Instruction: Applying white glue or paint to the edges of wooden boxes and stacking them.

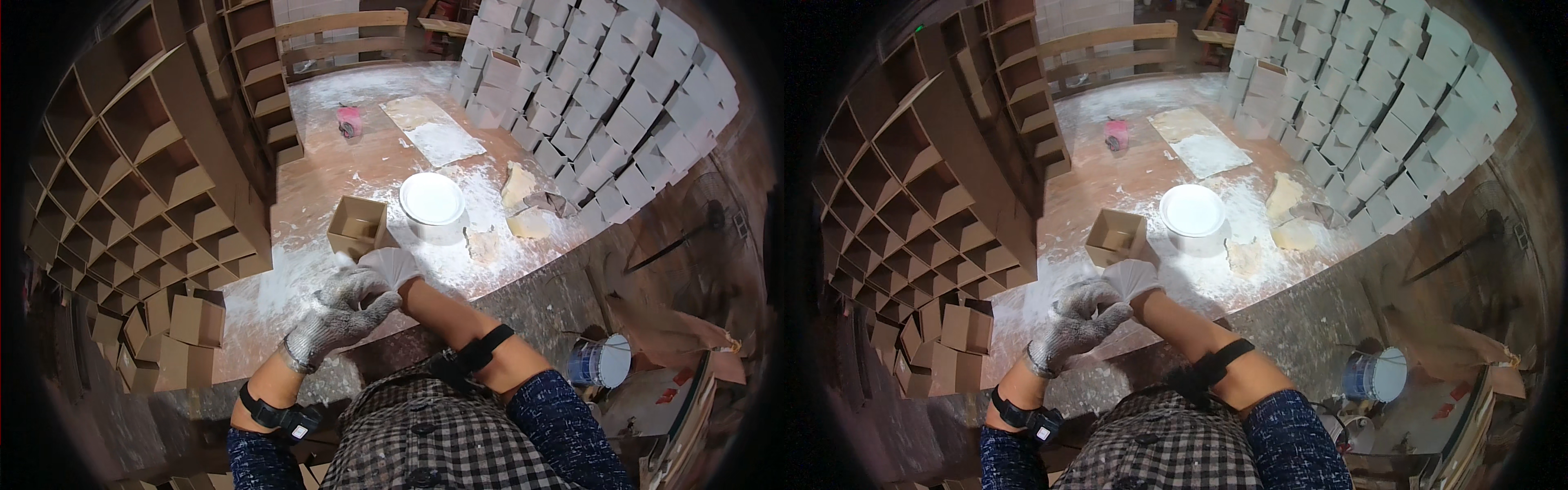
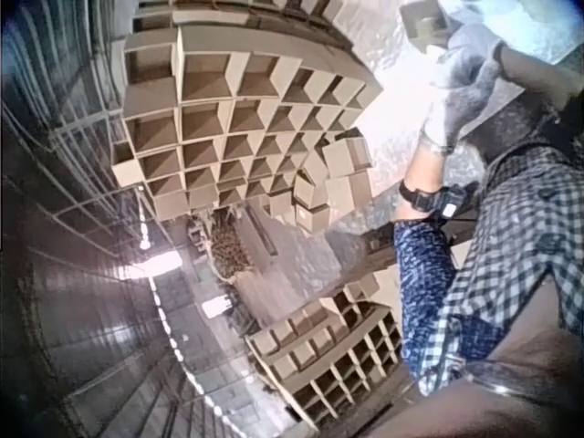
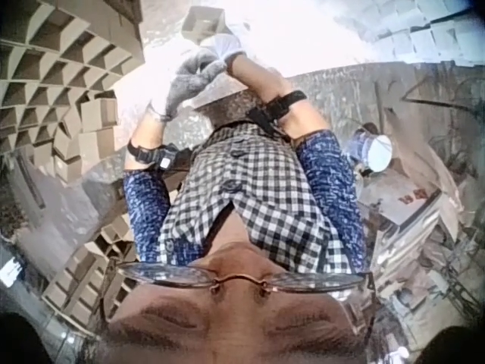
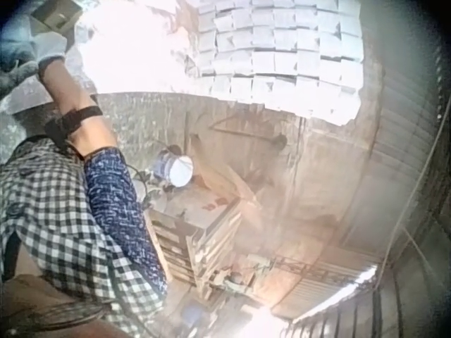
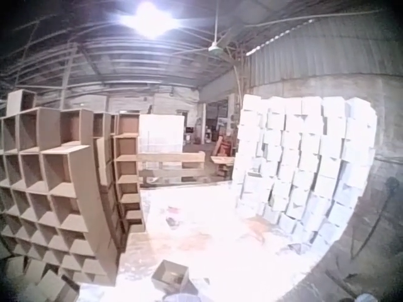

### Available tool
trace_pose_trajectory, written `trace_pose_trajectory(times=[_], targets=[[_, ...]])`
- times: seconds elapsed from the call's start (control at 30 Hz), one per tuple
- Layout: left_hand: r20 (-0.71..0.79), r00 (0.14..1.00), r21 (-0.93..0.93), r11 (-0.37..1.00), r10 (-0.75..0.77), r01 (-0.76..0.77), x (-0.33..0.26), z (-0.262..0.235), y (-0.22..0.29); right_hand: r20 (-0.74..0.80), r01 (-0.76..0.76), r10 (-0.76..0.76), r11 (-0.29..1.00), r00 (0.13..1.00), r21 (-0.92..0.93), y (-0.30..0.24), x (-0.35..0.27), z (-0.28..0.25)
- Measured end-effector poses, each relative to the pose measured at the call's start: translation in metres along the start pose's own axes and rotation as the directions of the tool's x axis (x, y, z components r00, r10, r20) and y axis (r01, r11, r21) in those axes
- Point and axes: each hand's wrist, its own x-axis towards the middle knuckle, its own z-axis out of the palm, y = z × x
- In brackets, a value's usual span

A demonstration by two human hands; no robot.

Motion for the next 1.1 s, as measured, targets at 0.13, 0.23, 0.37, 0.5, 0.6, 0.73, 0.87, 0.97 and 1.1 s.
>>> trace_pose_trajectory(times=[0.13,0.23,0.37,0.5,0.6,0.73,0.87,0.97,1.1], targets=[[0.091,0.983,0.158,0.972,0.162,-0.174,0.011,0.026,0.002,-0.495,0.28,-0.159,0.943,0.854,0.181,0.033,0.0,0.056],[0.115,0.966,0.203,0.947,0.231,-0.25,0.02,0.042,0.002,-0.034,-0.006,0.106,0.355,0.994,0.935,0.056,-0.001,0.071],[0.065,0.98,0.376,0.905,0.188,-0.199,0.017,0.066,-0.022,0.04,-0.275,0.415,0.523,0.909,0.807,0.064,-0.018,0.016],[0.084,0.992,0.321,0.945,-0.09,0.058,0.027,0.09,-0.022,0.045,0.229,0.325,-0.751,0.945,0.62,0.103,-0.028,0.002],[-0.143,0.989,0.187,0.982,0.048,-0.021,0.041,0.118,-0.039,0.097,0.219,0.313,-0.824,0.945,0.523,0.107,-0.03,-0.018],[0.066,0.993,0.352,0.93,0.093,-0.111,0.076,0.121,-0.029,0.019,0.247,0.274,-0.893,0.962,0.376,0.125,-0.03,-0.029],[0.114,0.933,0.413,0.838,0.342,-0.358,0.095,0.136,-0.028,-0.071,0.318,0.444,-0.511,0.893,0.799,0.148,-0.038,-0.029],[0.474,0.873,-0.348,0.885,-0.118,0.309,0.089,0.151,-0.032,-0.024,0.216,0.224,-0.901,0.974,0.375,0.179,-0.037,-0.013],[0.532,0.802,0.048,0.935,0.274,-0.351,0.099,0.176,-0.049,0.007,0.199,0.277,-0.705,0.961,0.681,0.183,-0.032,-0.04]])
